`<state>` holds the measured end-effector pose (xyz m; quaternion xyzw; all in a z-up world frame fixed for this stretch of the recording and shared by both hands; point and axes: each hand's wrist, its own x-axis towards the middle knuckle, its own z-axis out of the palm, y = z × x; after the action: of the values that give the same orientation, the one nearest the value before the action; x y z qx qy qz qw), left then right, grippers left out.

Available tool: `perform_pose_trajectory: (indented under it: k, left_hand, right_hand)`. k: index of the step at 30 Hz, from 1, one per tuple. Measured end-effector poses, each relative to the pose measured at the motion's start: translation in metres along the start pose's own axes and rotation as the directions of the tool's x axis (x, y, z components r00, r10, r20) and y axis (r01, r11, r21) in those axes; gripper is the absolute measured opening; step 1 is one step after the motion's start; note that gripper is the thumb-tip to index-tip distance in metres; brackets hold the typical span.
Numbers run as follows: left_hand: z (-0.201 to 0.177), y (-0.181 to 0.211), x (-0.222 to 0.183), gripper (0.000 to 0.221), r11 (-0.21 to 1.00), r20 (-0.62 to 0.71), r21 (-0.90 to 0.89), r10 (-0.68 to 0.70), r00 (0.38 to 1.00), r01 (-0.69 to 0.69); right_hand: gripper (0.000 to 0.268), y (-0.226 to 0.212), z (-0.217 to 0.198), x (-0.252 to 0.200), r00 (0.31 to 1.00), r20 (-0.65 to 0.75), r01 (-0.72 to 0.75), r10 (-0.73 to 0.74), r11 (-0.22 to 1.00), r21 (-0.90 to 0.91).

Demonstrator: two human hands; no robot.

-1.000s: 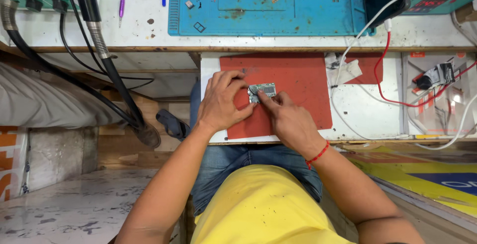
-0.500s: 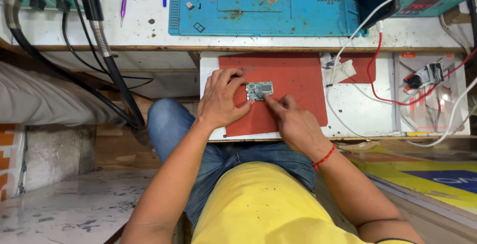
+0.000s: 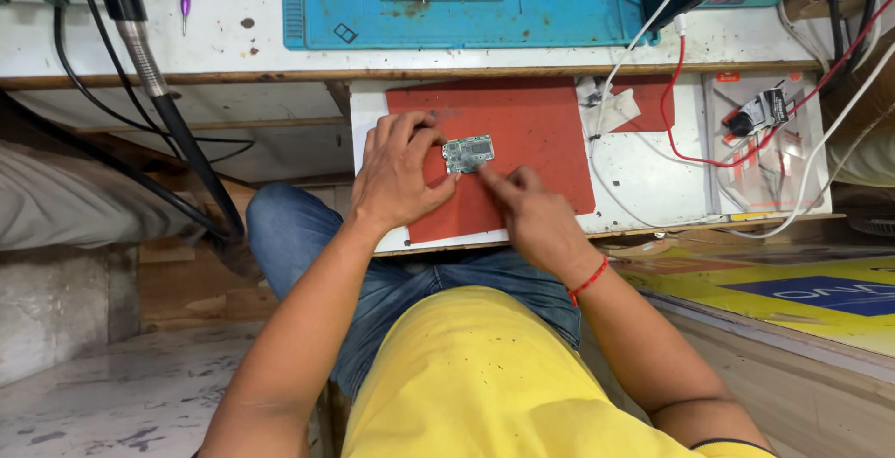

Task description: The person scrapes a small circuit board with a metal tool, then uses a hot air gun to heat the board, and finally scrapes it again with a purple tool.

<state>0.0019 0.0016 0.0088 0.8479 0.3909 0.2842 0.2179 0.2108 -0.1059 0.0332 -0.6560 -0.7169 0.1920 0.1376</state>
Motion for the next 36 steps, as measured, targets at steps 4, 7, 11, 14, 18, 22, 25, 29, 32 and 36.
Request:
perform_pose_trajectory:
  k: [4,7,11,14,18,22,25,29,32,36]
  left_hand:
    - [0.005,0.002,0.000,0.046,1.000,-0.009,-0.010,-0.014,1.000,0.014]
    - [0.001,0.006,-0.002,0.047,1.000,0.004,0.004,-0.017,1.000,0.017]
    - [0.006,0.011,0.009,0.051,0.994,0.034,0.106,-0.006,0.999,0.002]
    - [0.008,0.008,0.010,0.057,0.993,0.047,0.116,-0.021,0.999,0.015]
    - [0.006,-0.001,0.015,0.055,0.995,0.065,0.094,-0.022,0.998,0.015]
    - [0.006,0.001,0.013,0.049,0.991,0.023,0.126,-0.037,0.999,0.034]
    - [0.007,0.005,0.009,0.051,0.982,-0.126,0.152,-0.091,0.988,0.109]
    - [-0.001,0.000,-0.004,0.055,0.972,-0.058,0.148,-0.177,0.983,0.183]
    - [0.004,-0.001,-0.001,0.052,0.980,-0.031,0.114,-0.158,0.987,0.161]
    - [0.003,-0.005,-0.004,0.051,0.987,-0.060,0.123,-0.092,0.994,0.099]
  right_hand:
    - [0.049,0.004,-0.002,0.005,0.996,-0.081,-0.025,0.029,0.999,0.047]
    - [0.046,0.005,-0.004,0.021,1.000,-0.001,-0.027,0.027,0.999,0.047]
    - [0.057,0.010,-0.013,0.027,0.999,0.046,-0.001,0.000,1.000,0.013]
    - [0.057,0.012,-0.018,0.032,1.000,0.023,0.012,-0.011,0.999,-0.033]
    - [0.053,0.009,-0.012,0.025,0.980,0.087,0.169,-0.178,0.981,0.096]
    - [0.048,0.008,-0.012,0.019,0.994,-0.072,-0.080,0.076,0.995,-0.052]
    - [0.056,0.005,-0.012,0.020,0.997,-0.078,0.006,-0.007,1.000,-0.015]
    - [0.068,-0.004,-0.003,0.023,0.999,-0.032,-0.014,0.013,1.000,-0.014]
    - [0.070,-0.001,-0.004,0.026,0.996,0.061,0.065,-0.063,0.998,-0.025]
    - [0.056,0.002,-0.003,0.034,0.999,-0.042,-0.030,0.027,0.998,-0.064]
